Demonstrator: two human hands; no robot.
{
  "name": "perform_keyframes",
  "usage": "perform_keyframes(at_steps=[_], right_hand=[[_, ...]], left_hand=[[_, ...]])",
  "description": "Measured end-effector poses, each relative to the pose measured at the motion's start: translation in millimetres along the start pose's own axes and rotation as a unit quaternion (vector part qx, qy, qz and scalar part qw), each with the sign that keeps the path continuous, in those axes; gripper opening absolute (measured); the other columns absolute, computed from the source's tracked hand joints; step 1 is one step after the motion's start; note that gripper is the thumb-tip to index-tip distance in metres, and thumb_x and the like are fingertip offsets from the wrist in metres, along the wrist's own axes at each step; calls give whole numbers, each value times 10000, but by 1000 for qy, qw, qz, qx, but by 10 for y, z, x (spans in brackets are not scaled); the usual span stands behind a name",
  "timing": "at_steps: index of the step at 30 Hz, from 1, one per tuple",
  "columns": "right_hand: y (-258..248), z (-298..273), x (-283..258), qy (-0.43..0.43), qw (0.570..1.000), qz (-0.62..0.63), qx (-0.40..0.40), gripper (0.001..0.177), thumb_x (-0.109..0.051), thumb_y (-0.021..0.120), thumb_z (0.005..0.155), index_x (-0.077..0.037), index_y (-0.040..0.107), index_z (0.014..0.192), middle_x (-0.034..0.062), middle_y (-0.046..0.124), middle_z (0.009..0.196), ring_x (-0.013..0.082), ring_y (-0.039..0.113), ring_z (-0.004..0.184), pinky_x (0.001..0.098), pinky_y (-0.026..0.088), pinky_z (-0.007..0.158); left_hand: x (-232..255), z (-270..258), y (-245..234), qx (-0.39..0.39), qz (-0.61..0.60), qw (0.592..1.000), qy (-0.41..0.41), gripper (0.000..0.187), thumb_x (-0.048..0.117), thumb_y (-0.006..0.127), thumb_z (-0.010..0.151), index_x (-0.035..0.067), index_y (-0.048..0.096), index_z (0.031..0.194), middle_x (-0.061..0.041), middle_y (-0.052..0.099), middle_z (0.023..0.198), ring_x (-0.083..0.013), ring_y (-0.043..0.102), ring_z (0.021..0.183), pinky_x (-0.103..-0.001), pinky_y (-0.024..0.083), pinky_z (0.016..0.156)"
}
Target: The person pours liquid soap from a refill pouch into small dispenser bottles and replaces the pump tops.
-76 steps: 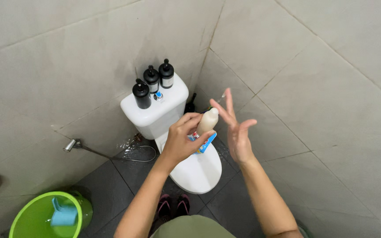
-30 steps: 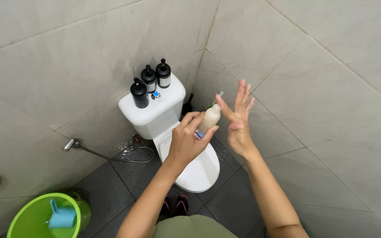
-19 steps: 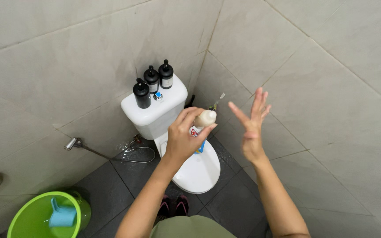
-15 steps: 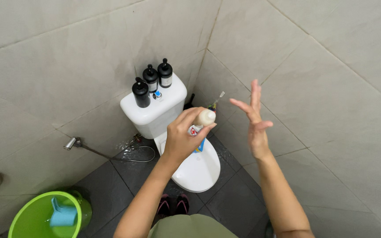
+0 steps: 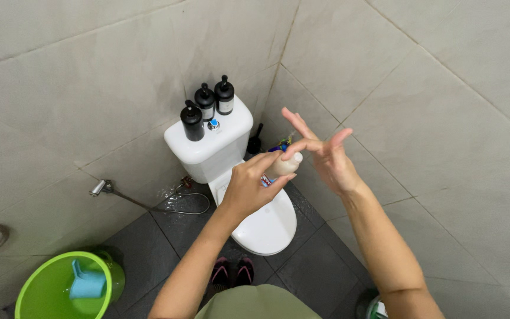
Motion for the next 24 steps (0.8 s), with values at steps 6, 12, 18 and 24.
perform_keyframes(at_steps=[6, 12, 18, 24], right_hand=[[4, -105, -164, -47, 999, -15, 18, 1031, -820, -10, 983, -134, 725, 1209, 132, 125, 1832, 349, -34, 1726, 618, -74, 1348], [82, -243, -183, -153, 827, -517, 159, 956, -767, -40, 993, -276, 611, 1491, 137, 11, 1755, 399, -121, 1623, 712, -237, 1190], [64, -367, -35, -170, 737, -628, 181, 817, -744, 62, 1039, -383, 634, 1497, 95, -5, 1761, 377, -141, 1616, 724, -242, 1172], [20, -484, 76, -156, 723, -648, 183, 787, -755, 119, 1012, -392, 619, 1500, 76, 47, 1760, 365, -83, 1623, 697, -226, 1182]], left_hand=[[-51, 18, -17, -15, -11, 998, -66, 504, 266, 863, 812, -31, 710, 1190, -174, 767, 1040, -227, 739, 687, -325, 592, 616], [23, 40, -49, 6, -7, 999, -39, 487, 260, 872, 816, -17, 714, 1184, -148, 769, 1006, -199, 727, 697, -304, 578, 610], [-33, 34, -74, 8, -14, 998, -56, 460, 241, 868, 820, 0, 719, 1182, -142, 775, 999, -212, 745, 746, -310, 589, 650], [-160, 54, -165, 34, -35, 996, -69, 449, 218, 863, 845, 9, 716, 1213, -145, 778, 1060, -215, 777, 909, -314, 608, 770]])
Point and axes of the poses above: each hand's wrist, its own z-axis towards the middle knuckle, its own y-axis out of the palm, x = y × z, the point moved 8 cm from there along z, towards the middle knuckle
